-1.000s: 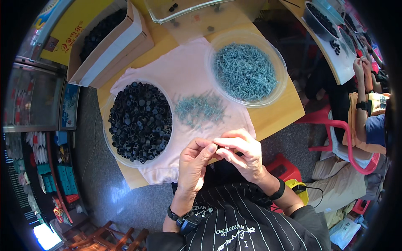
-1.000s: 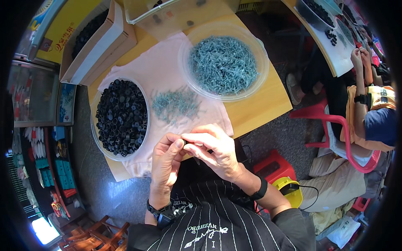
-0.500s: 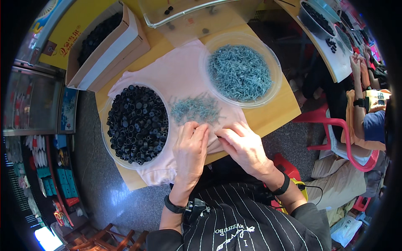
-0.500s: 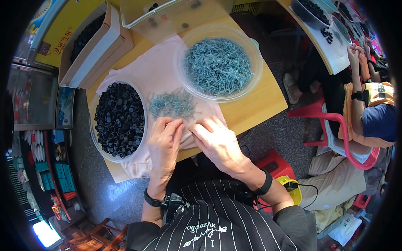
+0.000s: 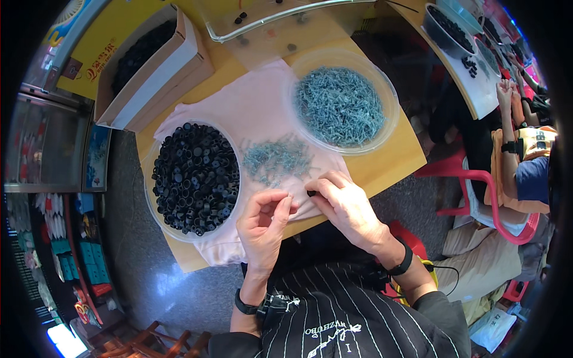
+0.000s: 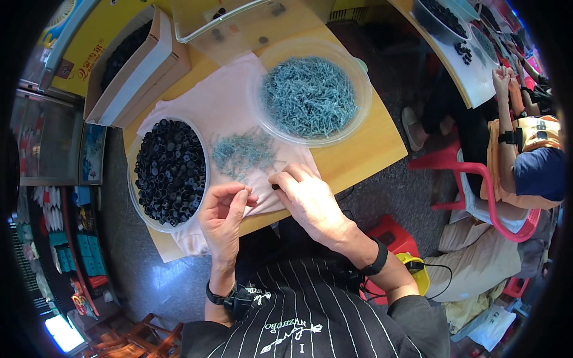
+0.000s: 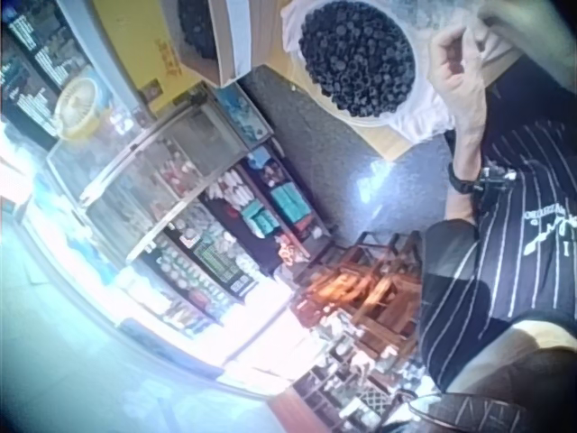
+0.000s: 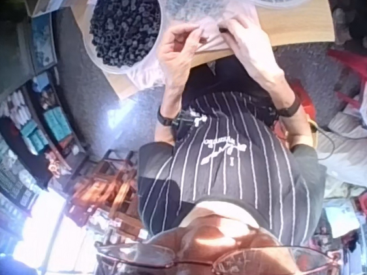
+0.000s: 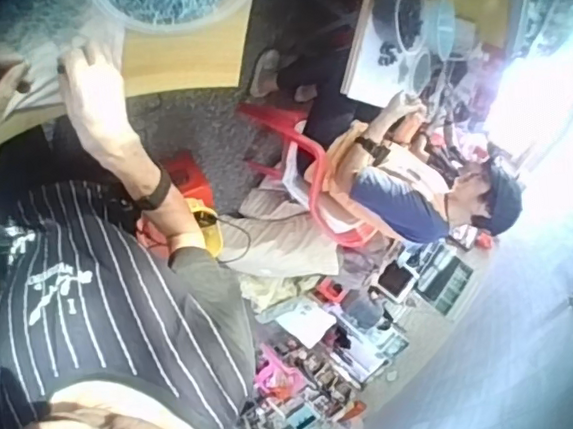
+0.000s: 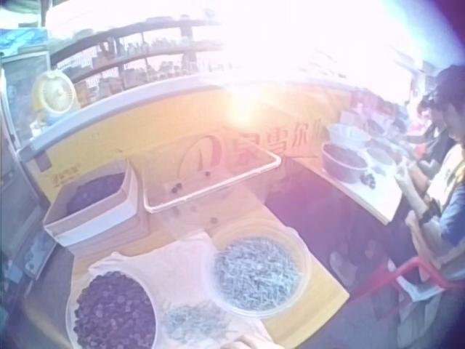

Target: Manually assembling small black plastic components by hand in a manufacturing setting.

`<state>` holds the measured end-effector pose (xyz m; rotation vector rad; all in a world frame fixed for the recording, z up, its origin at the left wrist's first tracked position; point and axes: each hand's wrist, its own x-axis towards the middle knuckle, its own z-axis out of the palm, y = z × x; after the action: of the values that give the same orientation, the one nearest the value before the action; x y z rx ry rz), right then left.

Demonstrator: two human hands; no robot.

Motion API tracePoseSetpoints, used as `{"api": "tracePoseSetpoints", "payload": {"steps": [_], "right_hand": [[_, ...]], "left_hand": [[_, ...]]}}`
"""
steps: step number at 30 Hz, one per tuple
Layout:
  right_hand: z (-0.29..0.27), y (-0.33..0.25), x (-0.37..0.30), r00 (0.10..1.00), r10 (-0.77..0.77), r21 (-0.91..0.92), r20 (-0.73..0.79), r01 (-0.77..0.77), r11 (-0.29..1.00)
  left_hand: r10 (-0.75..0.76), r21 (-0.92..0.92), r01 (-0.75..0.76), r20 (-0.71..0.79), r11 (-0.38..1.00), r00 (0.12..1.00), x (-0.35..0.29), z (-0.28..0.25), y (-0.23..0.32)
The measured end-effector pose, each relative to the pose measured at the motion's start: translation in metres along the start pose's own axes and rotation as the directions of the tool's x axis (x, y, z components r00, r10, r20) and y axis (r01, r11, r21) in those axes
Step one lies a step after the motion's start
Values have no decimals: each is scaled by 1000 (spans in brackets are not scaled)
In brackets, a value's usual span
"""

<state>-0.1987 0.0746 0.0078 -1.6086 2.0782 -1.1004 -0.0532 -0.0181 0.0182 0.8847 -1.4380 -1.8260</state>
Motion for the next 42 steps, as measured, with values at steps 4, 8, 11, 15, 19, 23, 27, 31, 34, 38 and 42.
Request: {"api": "tracePoseSetpoints", "payload": {"steps": [4, 8, 11, 15, 19, 23, 27, 31, 34, 38, 42], "right_hand": [[-15, -11, 3, 966, 213, 411, 145, -254, 876], [-17, -17, 1, 875, 270, 862, 402, -461, 210], [-9, -15, 1, 865, 247, 883, 438, -465, 65], [-4, -19, 0, 863, 235, 884, 448, -466, 26], [-1, -21, -2, 844, 250, 873, 474, -487, -13], [2, -23, -3, 848, 226, 875, 479, -481, -48], [6, -23, -4, 840, 258, 875, 478, -480, -58], [8, -21, -6, 819, 286, 866, 498, -484, -123], [9, -22, -6, 816, 298, 868, 495, -480, -129], [13, -20, -9, 858, 263, 895, 441, -443, -55], [12, -22, -9, 844, 292, 887, 450, -460, -39]], "left_hand": [[18, -187, -21, -17, 982, 1000, -8, -4, 4], [114, -347, -94, 38, 933, 993, -17, -4, 11], [129, -354, -108, 36, 929, 991, -17, -3, 8], [118, -353, -116, -17, 928, 993, -16, -1, 5], [84, -338, -91, -34, 937, 996, -16, 2, 3], [72, -350, -80, -36, 933, 997, -17, 2, -1], [82, -288, -95, -56, 953, 995, -17, -1, 0], [206, -61, -207, -34, 976, 978, -19, -10, -3], [224, -25, -224, -10, 974, 975, -21, -10, -2], [166, -50, -168, -42, 985, 985, -20, -10, -3], [168, -37, -170, -42, 985, 985, -20, -7, 0]]}}
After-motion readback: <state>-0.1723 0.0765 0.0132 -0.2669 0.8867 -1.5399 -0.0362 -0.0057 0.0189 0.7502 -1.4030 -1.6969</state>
